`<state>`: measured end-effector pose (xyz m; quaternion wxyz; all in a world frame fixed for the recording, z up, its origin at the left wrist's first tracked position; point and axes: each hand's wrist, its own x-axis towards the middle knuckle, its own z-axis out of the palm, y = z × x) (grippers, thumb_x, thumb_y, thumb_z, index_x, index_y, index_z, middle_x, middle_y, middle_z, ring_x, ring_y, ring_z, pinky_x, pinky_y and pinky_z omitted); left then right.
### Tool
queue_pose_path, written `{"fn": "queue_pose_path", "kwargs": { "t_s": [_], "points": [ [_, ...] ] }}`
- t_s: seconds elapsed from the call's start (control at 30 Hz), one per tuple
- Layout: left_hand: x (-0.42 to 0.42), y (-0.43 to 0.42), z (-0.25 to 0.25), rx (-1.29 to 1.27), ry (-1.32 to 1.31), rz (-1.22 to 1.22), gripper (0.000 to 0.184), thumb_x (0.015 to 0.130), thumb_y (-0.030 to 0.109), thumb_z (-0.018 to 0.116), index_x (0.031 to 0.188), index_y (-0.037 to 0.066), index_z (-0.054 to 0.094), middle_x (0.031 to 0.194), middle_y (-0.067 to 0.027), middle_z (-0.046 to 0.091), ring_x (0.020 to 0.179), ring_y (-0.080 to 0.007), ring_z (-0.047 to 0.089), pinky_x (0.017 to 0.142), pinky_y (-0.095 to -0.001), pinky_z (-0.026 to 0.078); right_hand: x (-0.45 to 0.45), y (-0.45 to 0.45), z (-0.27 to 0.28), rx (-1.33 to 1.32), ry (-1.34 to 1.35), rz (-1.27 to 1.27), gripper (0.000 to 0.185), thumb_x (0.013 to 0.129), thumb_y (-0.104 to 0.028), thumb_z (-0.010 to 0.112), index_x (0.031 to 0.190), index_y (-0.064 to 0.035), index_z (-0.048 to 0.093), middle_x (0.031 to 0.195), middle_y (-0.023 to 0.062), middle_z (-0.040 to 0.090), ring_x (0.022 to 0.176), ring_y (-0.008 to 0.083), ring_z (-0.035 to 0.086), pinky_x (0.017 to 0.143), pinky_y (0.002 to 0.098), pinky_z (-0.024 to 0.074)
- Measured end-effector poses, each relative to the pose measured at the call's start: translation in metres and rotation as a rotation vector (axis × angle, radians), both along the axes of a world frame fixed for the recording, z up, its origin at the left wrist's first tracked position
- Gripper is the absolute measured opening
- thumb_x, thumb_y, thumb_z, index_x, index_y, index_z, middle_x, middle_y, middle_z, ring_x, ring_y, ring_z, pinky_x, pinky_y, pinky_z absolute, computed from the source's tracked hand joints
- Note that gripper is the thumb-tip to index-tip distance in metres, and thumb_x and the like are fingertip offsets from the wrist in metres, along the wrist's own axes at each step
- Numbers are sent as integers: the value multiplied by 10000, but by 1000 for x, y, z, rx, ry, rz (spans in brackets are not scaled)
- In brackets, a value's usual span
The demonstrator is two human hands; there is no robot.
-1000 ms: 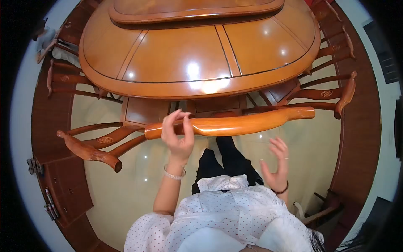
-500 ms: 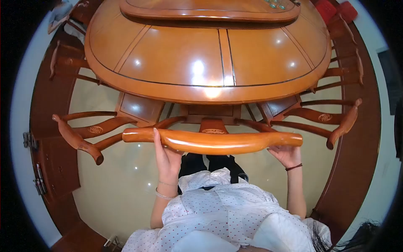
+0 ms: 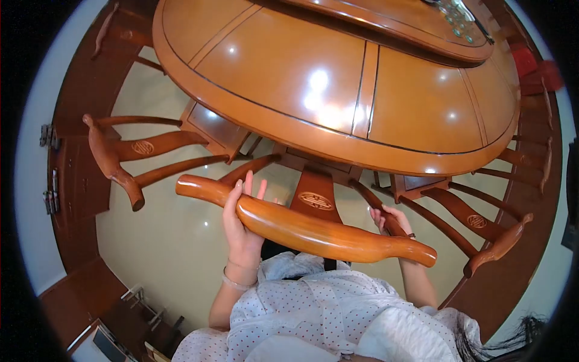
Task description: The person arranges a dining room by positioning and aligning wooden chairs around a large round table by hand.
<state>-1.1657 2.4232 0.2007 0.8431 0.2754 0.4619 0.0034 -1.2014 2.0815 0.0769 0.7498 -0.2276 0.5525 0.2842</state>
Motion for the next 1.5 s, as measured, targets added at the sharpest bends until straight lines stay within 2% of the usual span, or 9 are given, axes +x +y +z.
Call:
{"fn": "queue_pose_path", "kwargs": {
  "t_s": [0.07, 0.1, 0.13, 0.23, 0.47, 0.97, 1.2, 1.27, 1.5],
  "points": [
    [-1, -1, 0, 63, -94, -22, 328, 841, 264, 615, 1090, 86, 496, 1187, -13, 576, 1163, -199, 502, 896, -380, 449, -6, -9, -12, 475, -4, -225, 273, 854, -75, 598, 1072, 19, 462, 919, 141, 544, 719, 158, 590, 575, 207, 529],
    [-4, 3, -10, 53, -92, 19, 259, 832, 232, 601, 1033, 100, 508, 960, 1, 618, 902, -141, 580, 829, -328, 457, -6, -4, -5, 364, -2, -244, 255, 862, -61, 572, 1060, 35, 444, 898, 149, 529, 620, 120, 529, 524, 193, 504],
    [-5, 4, -15, 54, -91, 18, 259, 832, 232, 601, 1033, 100, 508, 960, 1, 618, 902, -141, 580, 829, -328, 457, -5, -3, -6, 366, -1, -245, 255, 862, -61, 572, 1060, 35, 444, 898, 149, 529, 620, 120, 530, 524, 193, 504],
    [-2, -2, -13, 13, -193, 98, 194, 809, 171, 592, 975, 106, 516, 708, 21, 468, 663, -116, 488, 720, -319, 453, -9, -8, -12, 423, -27, -245, 275, 858, -43, 556, 1069, 60, 412, 871, 150, 509, 634, 116, 531, 543, 187, 506],
    [-38, 12, -15, -92, -263, 100, 140, 773, 145, 607, 841, 117, 489, 708, 8, 486, 657, -140, 501, 735, -329, 448, -54, 1, -7, 532, -61, -270, 266, 857, -75, 556, 1001, 98, 415, 858, 126, 498, 670, 107, 541, 585, 178, 512],
    [-206, 53, -9, -148, -338, 124, 204, 766, 95, 584, 907, 110, 437, 696, -15, 488, 651, -161, 504, 730, -341, 450, -220, 40, 9, 632, 24, -222, 246, 854, -134, 542, 975, 57, 445, 739, 57, 524, 645, 113, 558, 607, 217, 516],
    [-266, 72, -15, -192, -334, 159, 215, 755, 52, 562, 925, 115, 447, 707, -43, 478, 643, -179, 500, 721, -338, 447, -278, 58, 5, 607, -6, -197, 234, 860, -128, 542, 967, 58, 448, 750, 60, 530, 655, 112, 566, 612, 209, 522],
    [-275, 76, -18, -136, -346, 122, 208, 759, 99, 587, 920, 114, 456, 693, -1, 495, 639, -156, 518, 728, -349, 463, -290, 64, 3, 563, -29, -268, 230, 866, -121, 538, 966, 65, 446, 768, 70, 530, 650, 111, 560, 609, 203, 527],
    [-304, 78, -9, -102, -272, 150, 216, 763, 103, 577, 950, 110, 467, 681, 3, 476, 632, -146, 503, 715, -338, 447, -324, 70, -3, 551, -13, -299, 260, 865, -93, 533, 1004, 93, 418, 856, 128, 507, 648, 105, 544, 609, 201, 538]
  ]
}}
